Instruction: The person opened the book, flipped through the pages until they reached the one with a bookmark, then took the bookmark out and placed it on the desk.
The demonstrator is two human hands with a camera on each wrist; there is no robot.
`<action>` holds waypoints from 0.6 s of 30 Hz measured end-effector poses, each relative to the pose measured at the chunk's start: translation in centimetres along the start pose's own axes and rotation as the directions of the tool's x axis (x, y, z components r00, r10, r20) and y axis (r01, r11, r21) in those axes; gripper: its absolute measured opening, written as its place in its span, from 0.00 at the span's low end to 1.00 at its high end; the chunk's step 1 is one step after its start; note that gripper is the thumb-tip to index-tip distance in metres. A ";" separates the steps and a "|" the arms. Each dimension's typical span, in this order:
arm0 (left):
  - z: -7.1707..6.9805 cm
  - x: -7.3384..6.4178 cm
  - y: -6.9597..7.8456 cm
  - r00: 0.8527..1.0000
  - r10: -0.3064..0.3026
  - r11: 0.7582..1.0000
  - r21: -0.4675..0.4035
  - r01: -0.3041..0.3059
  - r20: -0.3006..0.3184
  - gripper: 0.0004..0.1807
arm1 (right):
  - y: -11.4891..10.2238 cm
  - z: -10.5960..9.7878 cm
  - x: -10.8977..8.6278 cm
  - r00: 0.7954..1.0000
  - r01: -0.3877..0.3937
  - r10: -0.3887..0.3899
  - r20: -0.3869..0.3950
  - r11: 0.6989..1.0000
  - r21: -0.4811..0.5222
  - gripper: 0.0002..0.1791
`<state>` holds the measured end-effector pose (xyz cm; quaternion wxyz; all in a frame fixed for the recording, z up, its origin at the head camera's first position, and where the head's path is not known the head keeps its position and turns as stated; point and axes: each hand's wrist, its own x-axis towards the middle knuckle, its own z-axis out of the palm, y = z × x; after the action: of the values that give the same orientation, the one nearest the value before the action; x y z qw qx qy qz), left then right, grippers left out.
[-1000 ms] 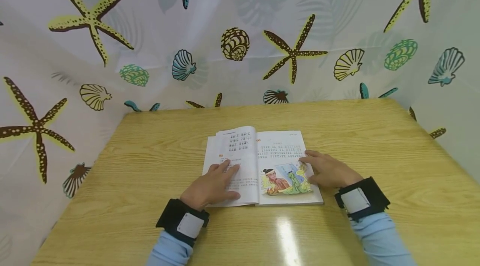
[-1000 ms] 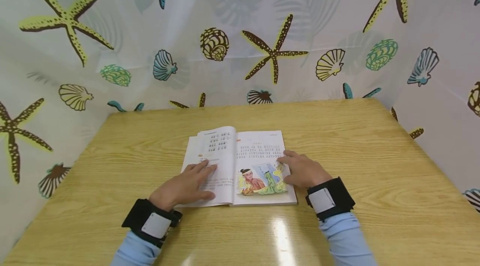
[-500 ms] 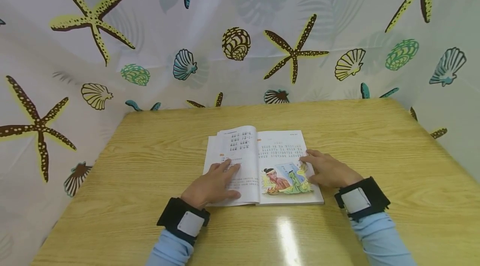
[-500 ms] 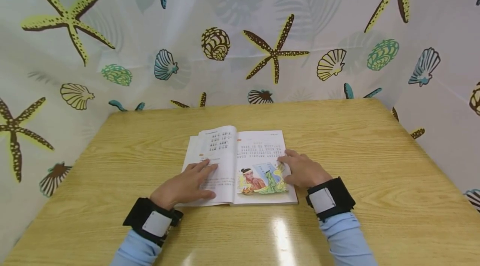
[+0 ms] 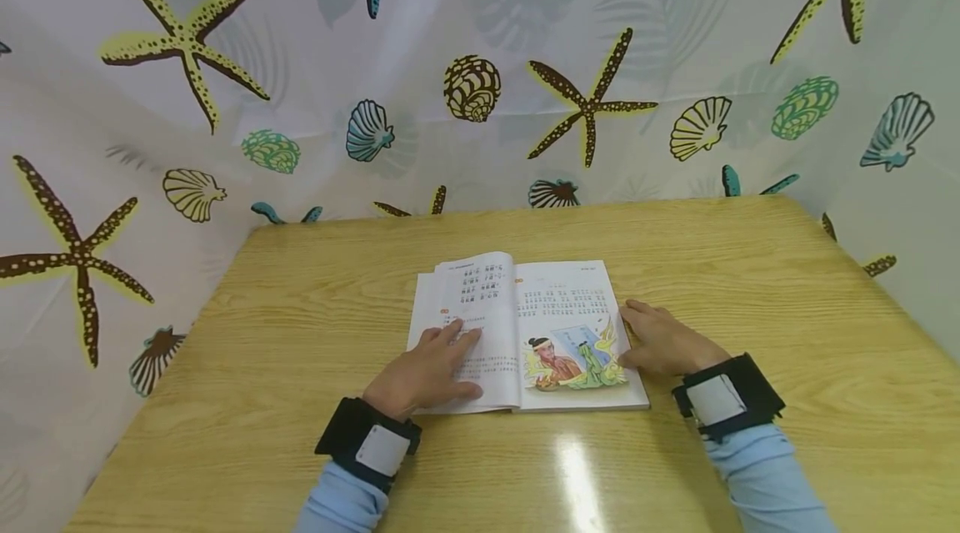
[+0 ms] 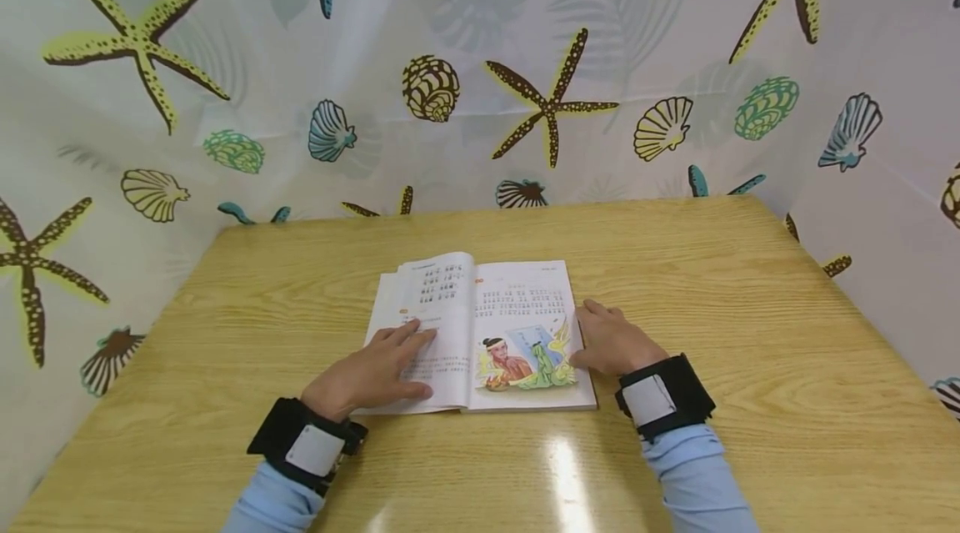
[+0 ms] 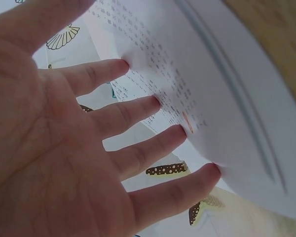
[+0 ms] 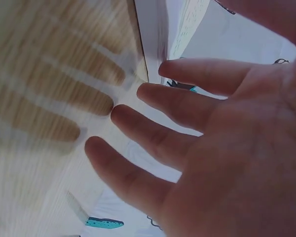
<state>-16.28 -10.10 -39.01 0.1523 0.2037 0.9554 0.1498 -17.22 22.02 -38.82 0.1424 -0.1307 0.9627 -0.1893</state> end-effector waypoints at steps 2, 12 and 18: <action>0.1 0.0 0.0 1.000 0.000 1.000 -0.003 0.000 0.000 0.41 | -0.2 0.0 0.1 1.000 0.007 -0.007 -0.021 1.000 -0.015 0.39; 0.2 0.1 -0.2 1.000 0.001 1.000 0.008 -0.001 0.005 0.41 | -0.3 -0.2 0.6 0.961 0.097 -0.075 -0.265 0.993 0.068 0.10; 0.2 0.2 -0.3 1.000 -0.003 1.000 0.006 0.003 0.011 0.41 | -1.2 -0.1 0.5 0.944 0.208 -0.160 -0.289 0.967 0.145 0.11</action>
<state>-16.50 -10.23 -39.38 0.1571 0.2036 0.9553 0.1457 -17.45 20.87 -38.32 -0.0004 -0.1796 0.9365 -0.3012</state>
